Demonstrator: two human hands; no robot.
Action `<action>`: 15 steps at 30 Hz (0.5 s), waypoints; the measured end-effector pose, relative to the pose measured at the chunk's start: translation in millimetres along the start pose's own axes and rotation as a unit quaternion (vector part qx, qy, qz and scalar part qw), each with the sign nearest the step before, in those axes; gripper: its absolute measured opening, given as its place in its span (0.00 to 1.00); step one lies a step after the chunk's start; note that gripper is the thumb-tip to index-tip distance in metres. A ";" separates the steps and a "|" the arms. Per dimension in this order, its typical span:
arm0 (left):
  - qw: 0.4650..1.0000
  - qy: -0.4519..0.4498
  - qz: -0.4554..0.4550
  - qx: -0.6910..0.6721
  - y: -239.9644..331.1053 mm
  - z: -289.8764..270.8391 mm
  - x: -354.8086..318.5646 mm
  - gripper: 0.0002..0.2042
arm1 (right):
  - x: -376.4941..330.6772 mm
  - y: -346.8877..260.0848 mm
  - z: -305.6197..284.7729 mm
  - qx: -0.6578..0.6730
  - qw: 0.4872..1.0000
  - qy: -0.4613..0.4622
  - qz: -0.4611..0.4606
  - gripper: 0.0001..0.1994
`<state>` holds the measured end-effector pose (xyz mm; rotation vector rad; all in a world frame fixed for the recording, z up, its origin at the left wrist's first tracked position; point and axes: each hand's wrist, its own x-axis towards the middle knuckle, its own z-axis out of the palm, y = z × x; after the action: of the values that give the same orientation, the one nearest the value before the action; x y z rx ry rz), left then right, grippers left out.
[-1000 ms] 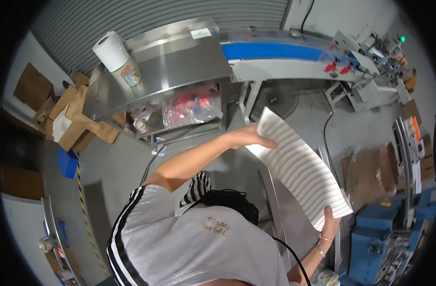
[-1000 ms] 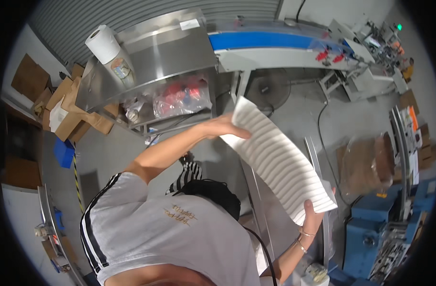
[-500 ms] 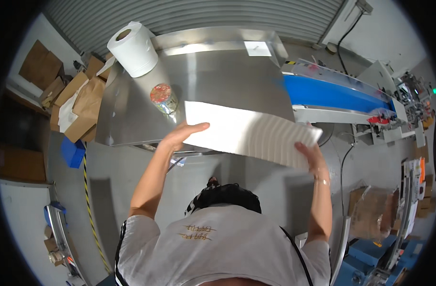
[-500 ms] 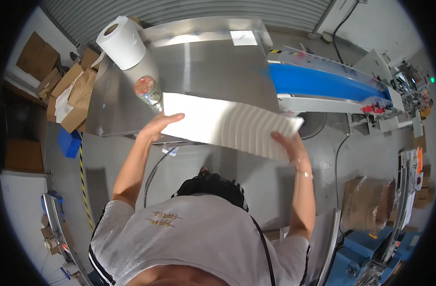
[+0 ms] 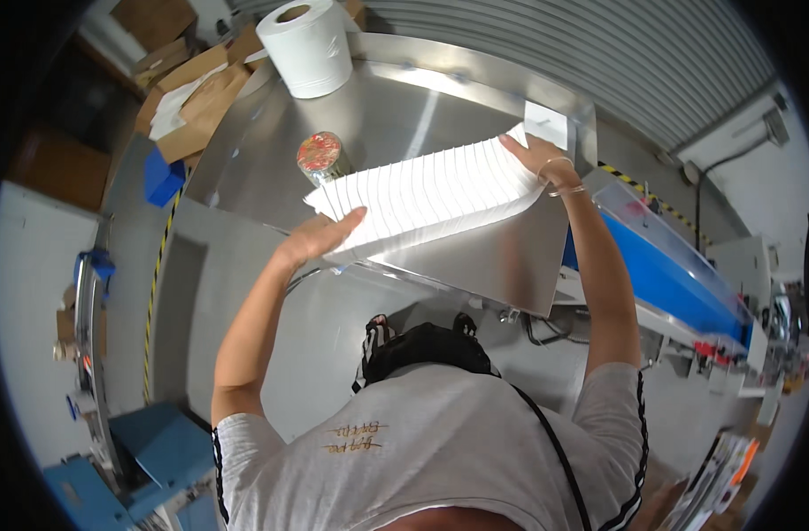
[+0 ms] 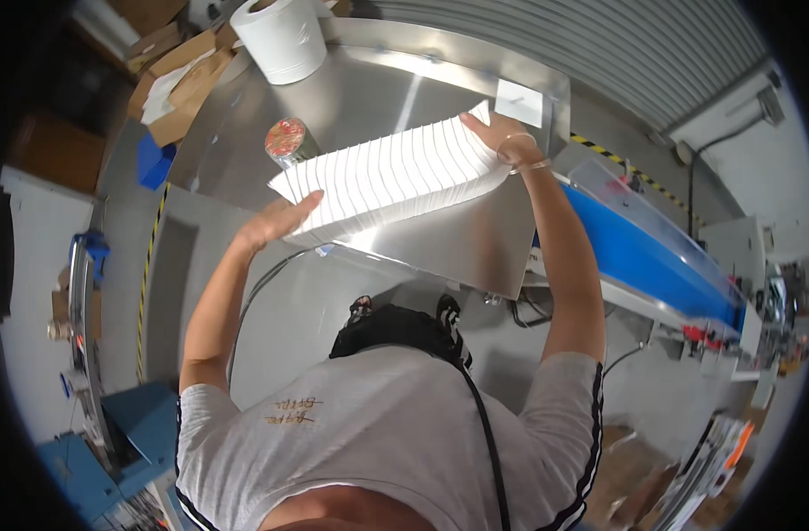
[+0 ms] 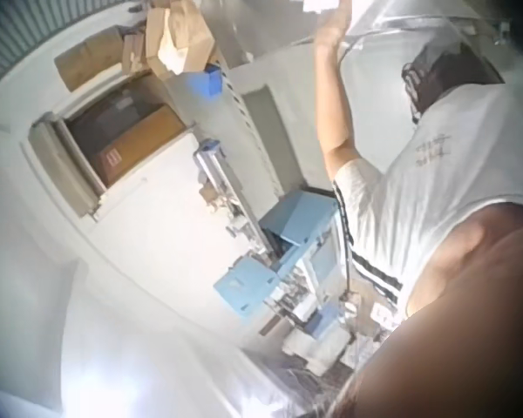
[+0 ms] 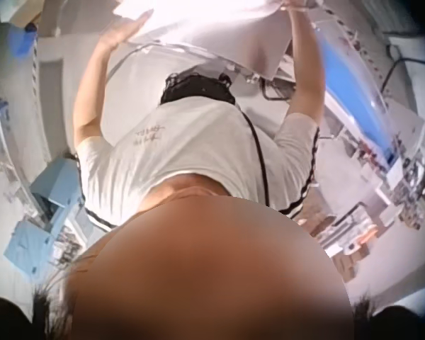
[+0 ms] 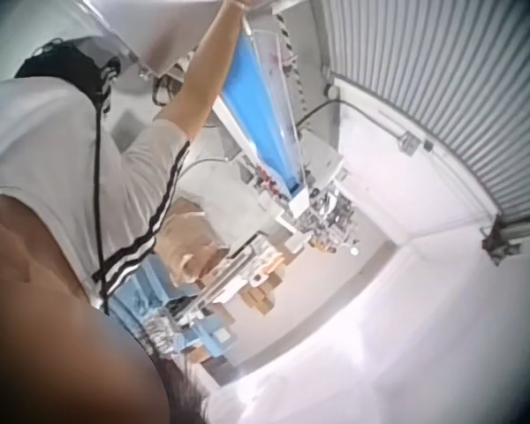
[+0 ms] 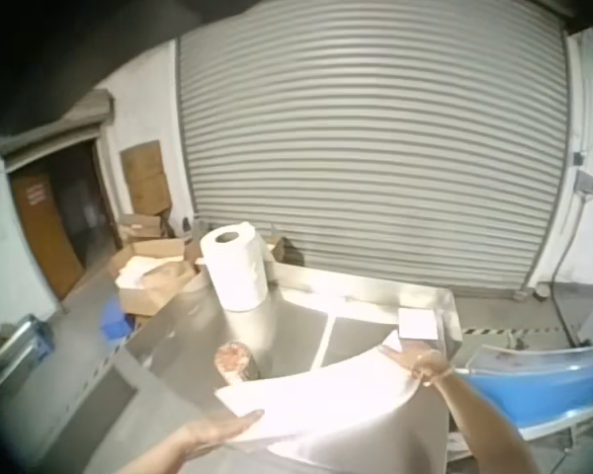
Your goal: Picking up stacks of paper tissues from a table and loading them into a packaging machine.
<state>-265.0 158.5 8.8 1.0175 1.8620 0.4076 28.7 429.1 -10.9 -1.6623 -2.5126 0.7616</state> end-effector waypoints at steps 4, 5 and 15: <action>0.995 -0.054 -0.061 -0.061 -10.8 64.3 -18.2 0.41 | 62.1 -13.9 -5.8 -0.079 0.994 -0.026 -0.065 0.48; 0.991 -0.066 -0.047 -0.111 10.3 83.5 -32.1 0.41 | 71.0 -15.7 -9.6 -0.092 0.992 -0.046 -0.077 0.49; 0.864 -0.149 0.064 -0.476 84.2 269.8 -78.4 0.35 | 55.1 -140.1 31.4 -0.162 0.905 -0.124 -0.374 0.46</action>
<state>22.1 109.9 -26.8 0.4631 1.0673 1.0530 -123.9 422.2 6.7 -0.5093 -3.2239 0.4988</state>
